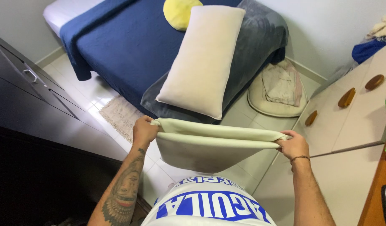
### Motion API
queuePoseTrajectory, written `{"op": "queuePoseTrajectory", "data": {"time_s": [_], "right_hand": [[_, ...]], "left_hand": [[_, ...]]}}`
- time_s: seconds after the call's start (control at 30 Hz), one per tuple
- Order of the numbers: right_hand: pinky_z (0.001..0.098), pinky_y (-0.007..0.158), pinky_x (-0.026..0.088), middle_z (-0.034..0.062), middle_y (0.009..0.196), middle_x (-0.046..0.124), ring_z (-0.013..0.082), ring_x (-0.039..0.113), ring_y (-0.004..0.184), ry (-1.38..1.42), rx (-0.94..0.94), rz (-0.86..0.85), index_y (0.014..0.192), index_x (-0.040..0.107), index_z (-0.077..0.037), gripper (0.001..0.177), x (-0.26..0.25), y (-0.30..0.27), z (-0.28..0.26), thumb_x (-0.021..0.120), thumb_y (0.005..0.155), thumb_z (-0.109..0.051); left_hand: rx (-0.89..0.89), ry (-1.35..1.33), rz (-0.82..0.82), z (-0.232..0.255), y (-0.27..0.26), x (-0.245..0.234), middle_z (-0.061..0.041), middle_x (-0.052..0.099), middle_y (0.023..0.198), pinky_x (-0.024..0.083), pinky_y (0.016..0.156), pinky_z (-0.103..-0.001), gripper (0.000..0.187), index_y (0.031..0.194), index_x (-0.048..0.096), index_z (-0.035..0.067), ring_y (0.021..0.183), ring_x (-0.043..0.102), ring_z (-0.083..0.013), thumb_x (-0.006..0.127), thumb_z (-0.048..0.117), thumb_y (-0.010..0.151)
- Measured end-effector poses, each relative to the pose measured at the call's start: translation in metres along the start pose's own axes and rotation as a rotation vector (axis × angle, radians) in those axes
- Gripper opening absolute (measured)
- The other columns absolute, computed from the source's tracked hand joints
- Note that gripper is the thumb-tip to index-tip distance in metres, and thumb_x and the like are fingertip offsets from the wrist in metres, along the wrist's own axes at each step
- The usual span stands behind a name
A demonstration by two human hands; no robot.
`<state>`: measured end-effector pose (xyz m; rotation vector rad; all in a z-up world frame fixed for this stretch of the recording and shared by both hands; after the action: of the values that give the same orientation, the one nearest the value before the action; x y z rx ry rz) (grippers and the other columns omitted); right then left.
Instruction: Arranging blankets and putting a pillowcase on a pillow on a bed.
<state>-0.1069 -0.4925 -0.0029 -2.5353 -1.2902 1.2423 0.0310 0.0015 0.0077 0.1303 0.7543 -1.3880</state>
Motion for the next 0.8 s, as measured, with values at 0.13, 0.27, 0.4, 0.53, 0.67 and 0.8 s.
{"op": "queuePoseTrajectory", "data": {"time_s": [0.13, 0.27, 0.4, 0.53, 0.67, 0.8], "right_hand": [[0.0374, 0.077, 0.062, 0.0132, 0.095, 0.072, 0.0229, 0.072, 0.083, 0.399, 0.045, -0.014, 0.117, 0.065, 0.002, 0.032, 0.003, 0.032, 0.036, 0.074, 0.086, 0.0], [0.0293, 0.08, 0.065, 0.0113, 0.109, 0.068, 0.0203, 0.07, 0.098, 0.892, 0.115, -0.202, 0.12, 0.06, 0.001, 0.028, 0.017, 0.037, 0.057, 0.065, 0.093, -0.003], [0.0216, 0.076, 0.062, 0.0125, 0.115, 0.067, 0.0215, 0.069, 0.101, 1.309, 0.258, -0.375, 0.121, 0.063, 0.0, 0.024, 0.044, 0.063, 0.111, 0.062, 0.103, -0.017], [0.0244, 0.084, 0.057, 0.0165, 0.117, 0.068, 0.0232, 0.073, 0.103, 1.434, 0.354, -0.293, 0.123, 0.061, 0.003, 0.027, 0.047, 0.022, 0.088, 0.062, 0.108, -0.019], [0.0356, 0.093, 0.059, 0.0118, 0.112, 0.069, 0.0198, 0.071, 0.101, 1.318, 0.337, -0.24, 0.119, 0.06, 0.0, 0.03, 0.039, 0.011, 0.071, 0.055, 0.108, -0.028], [0.0354, 0.084, 0.059, 0.0115, 0.105, 0.069, 0.0199, 0.069, 0.095, 0.989, 0.291, -0.295, 0.114, 0.062, -0.001, 0.038, 0.028, 0.004, 0.047, 0.052, 0.102, -0.036]], "left_hand": [[-0.094, -0.21, 0.04, -0.003, 0.001, -0.002, -0.019, 0.074, 0.097, 0.062, 0.068, -0.036, 0.028, 0.105, 0.07, -0.006, 0.085, 0.075, -0.0292, 0.074, -0.004, 0.078], [-0.181, -0.762, -0.049, -0.046, 0.028, 0.021, -0.022, 0.071, 0.11, 0.065, 0.076, -0.036, 0.028, 0.111, 0.067, -0.008, 0.095, 0.075, -0.0306, 0.069, -0.009, 0.083], [-0.342, -1.131, -0.24, -0.083, 0.042, 0.051, -0.024, 0.069, 0.118, 0.062, 0.087, -0.038, 0.029, 0.119, 0.062, -0.012, 0.102, 0.073, -0.0302, 0.061, -0.004, 0.092], [-0.427, -1.247, -0.306, -0.079, 0.033, 0.061, -0.026, 0.067, 0.117, 0.062, 0.09, -0.043, 0.03, 0.122, 0.057, -0.017, 0.101, 0.071, -0.0326, 0.059, -0.002, 0.095], [-0.434, -1.267, -0.356, -0.074, 0.026, 0.054, -0.024, 0.067, 0.116, 0.061, 0.089, -0.042, 0.031, 0.123, 0.058, -0.014, 0.1, 0.071, -0.0315, 0.052, 0.006, 0.1], [-0.514, -1.169, -0.261, -0.057, 0.006, 0.035, -0.021, 0.067, 0.116, 0.061, 0.089, -0.043, 0.035, 0.122, 0.059, -0.01, 0.1, 0.071, -0.0289, 0.049, 0.017, 0.104]]}}
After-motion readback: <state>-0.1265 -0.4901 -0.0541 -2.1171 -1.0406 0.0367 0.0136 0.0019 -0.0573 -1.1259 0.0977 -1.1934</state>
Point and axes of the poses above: each hand's wrist, its own y-axis towards the middle knuckle, its own x-axis out of the palm, z = x × y, the point moved 4 cm from there along y, towards the middle knuckle
